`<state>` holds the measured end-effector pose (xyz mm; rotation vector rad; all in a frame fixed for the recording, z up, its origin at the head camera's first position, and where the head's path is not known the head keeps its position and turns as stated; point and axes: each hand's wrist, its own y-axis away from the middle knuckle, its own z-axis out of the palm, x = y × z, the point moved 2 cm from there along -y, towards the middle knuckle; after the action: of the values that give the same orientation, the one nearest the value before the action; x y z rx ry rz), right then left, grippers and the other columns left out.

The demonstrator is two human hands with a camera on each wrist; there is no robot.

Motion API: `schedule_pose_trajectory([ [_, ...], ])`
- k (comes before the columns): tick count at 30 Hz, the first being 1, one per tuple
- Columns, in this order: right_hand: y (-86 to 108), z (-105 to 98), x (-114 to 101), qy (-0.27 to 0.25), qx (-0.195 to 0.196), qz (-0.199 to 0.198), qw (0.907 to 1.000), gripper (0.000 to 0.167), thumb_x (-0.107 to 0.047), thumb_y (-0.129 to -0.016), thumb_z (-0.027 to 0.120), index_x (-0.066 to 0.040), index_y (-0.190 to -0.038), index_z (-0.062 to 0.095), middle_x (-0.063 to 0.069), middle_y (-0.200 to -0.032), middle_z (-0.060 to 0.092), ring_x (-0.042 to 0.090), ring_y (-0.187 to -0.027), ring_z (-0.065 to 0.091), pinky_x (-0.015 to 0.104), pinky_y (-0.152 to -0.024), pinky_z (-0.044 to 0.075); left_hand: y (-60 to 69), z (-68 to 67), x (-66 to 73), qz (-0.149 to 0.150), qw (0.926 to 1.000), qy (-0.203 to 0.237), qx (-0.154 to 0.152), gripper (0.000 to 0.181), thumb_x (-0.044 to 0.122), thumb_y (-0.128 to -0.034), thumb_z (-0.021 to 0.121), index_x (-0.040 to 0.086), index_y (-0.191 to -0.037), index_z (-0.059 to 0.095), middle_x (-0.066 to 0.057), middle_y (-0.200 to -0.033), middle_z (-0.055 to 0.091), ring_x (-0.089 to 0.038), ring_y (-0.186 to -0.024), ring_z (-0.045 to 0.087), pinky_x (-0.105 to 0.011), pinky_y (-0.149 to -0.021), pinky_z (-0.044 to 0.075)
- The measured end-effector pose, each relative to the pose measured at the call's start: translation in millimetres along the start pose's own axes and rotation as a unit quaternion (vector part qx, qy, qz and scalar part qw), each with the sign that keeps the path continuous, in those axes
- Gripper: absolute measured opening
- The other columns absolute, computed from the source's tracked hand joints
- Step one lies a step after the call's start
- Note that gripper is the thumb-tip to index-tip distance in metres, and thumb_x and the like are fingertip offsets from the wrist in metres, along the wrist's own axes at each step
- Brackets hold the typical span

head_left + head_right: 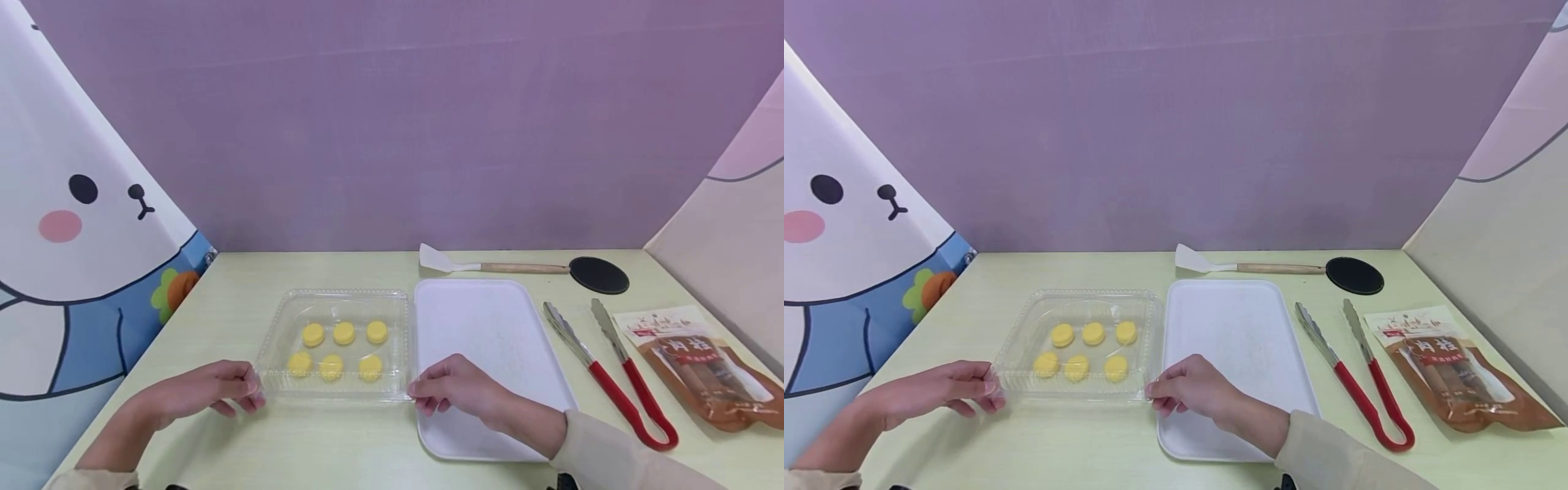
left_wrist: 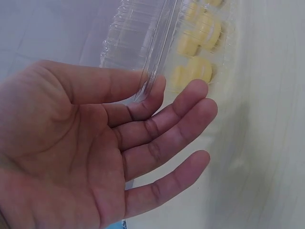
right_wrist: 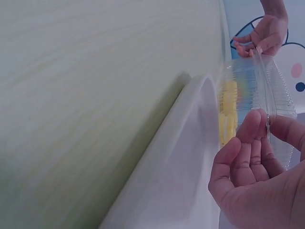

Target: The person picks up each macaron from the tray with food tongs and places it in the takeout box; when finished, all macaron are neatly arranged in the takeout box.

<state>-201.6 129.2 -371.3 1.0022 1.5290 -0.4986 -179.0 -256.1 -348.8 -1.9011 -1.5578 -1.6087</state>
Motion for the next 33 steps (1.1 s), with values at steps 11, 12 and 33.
schedule_pose_trajectory([
  [11,-0.8,-0.3,-0.4,-0.008,-0.006,0.004,0.9999,0.027,-0.017,-0.094,0.068,0.010,-0.093,0.073,-0.003,-0.071,0.068,0.011,-0.070,0.063,0.029,-0.071,0.049,-0.1,1.0,-1.2,0.008,1.0000,0.005,0.000,0.022,0.016,-0.1075,0.045,-0.002,-0.098,0.055,-0.010,-0.106,0.065,-0.025,-0.103,0.061,-0.046,-0.086,0.053],
  [12,-0.9,-0.2,-0.5,-0.009,-0.006,0.004,0.9999,0.027,-0.017,-0.094,0.068,0.010,-0.093,0.073,-0.003,-0.071,0.068,0.011,-0.070,0.063,0.029,-0.071,0.049,-0.2,1.1,-1.3,0.007,1.0000,0.004,0.001,0.022,0.016,-0.1074,0.045,-0.002,-0.098,0.055,-0.010,-0.106,0.065,-0.025,-0.103,0.061,-0.046,-0.086,0.053],
  [33,-2.4,-0.9,-1.1,-0.028,-0.015,0.019,0.9993,0.026,-0.015,-0.093,0.068,0.011,-0.093,0.072,-0.003,-0.070,0.066,0.009,-0.066,0.061,0.027,-0.070,0.050,-1.9,1.3,5.1,-0.044,0.9979,-0.041,0.026,0.025,0.020,-0.1067,0.049,0.000,-0.104,0.064,-0.006,-0.103,0.067,-0.024,-0.101,0.063,-0.049,-0.086,0.052],
])
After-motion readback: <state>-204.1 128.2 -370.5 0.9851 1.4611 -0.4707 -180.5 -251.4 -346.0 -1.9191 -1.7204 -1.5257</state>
